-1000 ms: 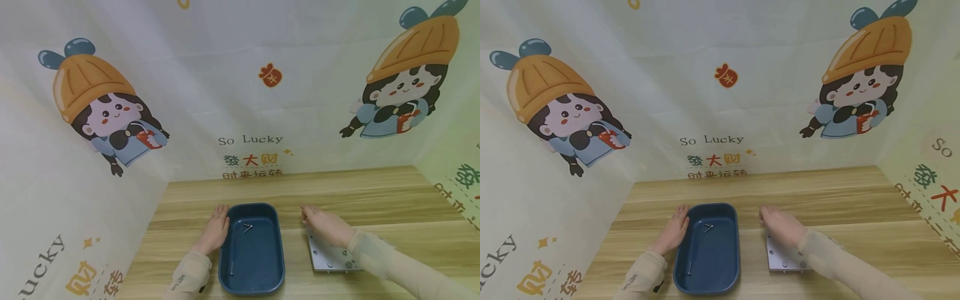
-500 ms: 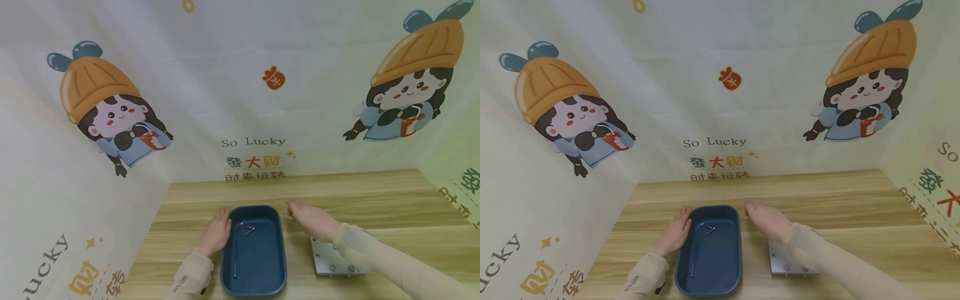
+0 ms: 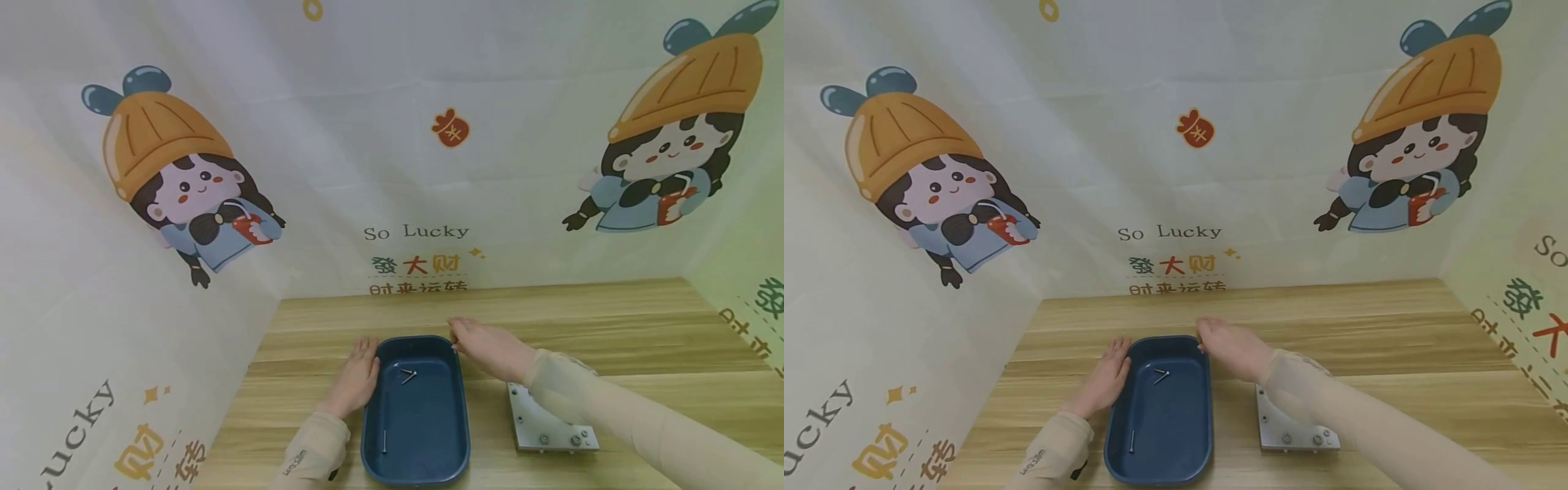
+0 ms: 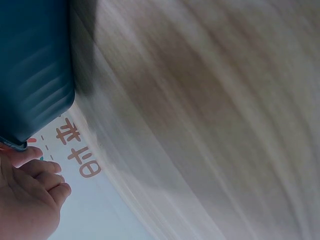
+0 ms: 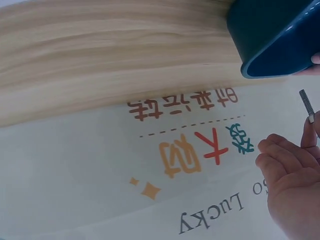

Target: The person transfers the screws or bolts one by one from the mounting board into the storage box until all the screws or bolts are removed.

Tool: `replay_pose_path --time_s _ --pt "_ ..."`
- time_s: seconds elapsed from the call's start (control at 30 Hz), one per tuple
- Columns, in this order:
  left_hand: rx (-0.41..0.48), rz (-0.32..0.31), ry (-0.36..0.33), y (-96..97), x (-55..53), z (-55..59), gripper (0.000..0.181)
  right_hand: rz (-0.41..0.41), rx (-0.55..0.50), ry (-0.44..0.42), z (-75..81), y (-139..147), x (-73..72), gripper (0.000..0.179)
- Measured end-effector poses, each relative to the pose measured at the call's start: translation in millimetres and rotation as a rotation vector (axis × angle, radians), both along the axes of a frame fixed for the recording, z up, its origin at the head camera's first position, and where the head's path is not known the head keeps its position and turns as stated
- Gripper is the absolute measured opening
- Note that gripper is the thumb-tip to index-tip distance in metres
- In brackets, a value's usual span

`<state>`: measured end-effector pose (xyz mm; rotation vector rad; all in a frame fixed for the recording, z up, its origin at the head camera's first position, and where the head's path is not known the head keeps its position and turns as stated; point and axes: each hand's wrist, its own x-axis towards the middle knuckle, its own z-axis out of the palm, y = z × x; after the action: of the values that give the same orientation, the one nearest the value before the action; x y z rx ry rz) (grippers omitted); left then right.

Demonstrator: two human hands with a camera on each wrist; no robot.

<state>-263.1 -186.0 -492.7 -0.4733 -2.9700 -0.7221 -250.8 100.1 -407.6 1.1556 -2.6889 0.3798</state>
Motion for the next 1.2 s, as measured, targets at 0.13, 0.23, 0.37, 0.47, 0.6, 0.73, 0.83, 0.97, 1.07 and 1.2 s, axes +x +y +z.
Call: replay_pose_path --time_s 0.13,0.23,0.37,0.47,0.6,0.73,0.83,0.97,1.07,1.2 --pt "0.0 -0.003 0.002 -0.6 0.3 0.8 0.048 0.021 -0.001 -0.014 3.5 -8.4 -3.0 0.012" --pt "-0.005 -0.004 -0.002 -1.2 0.8 1.0 0.049 0.023 0.011 -0.022 6.1 -16.3 -5.4 0.012" --pt "-0.008 -0.005 -0.004 -1.3 1.6 1.0 0.049 0.024 0.022 -0.046 8.1 -27.7 -8.3 0.011" --pt "-0.005 -0.003 -0.006 -1.2 1.9 1.4 0.049 0.019 0.024 -0.091 8.6 -35.8 -10.9 0.009" --pt "-0.001 0.001 -0.003 -1.2 1.8 1.8 0.048 0.024 0.041 -0.106 7.0 -45.4 -14.3 0.007" --pt "0.003 0.0 0.003 -0.8 1.9 2.5 0.048 0.056 0.066 -0.05 2.4 -53.5 -15.9 0.012" --pt "0.003 0.0 -0.004 -0.3 1.9 2.9 0.048 0.084 0.1 0.004 -2.4 -58.0 -15.2 0.013" --pt "0.013 -0.003 -0.014 -0.5 1.8 3.1 0.049 0.102 0.151 0.02 -9.0 -63.1 -12.7 0.012" --pt "0.02 -0.008 -0.01 -0.8 1.7 2.4 0.049 0.092 0.193 0.002 -13.8 -66.7 -11.1 0.008" --pt "0.015 -0.006 -0.012 -1.1 1.5 1.5 0.049 0.07 0.238 -0.034 -17.6 -69.8 -10.1 0.013"
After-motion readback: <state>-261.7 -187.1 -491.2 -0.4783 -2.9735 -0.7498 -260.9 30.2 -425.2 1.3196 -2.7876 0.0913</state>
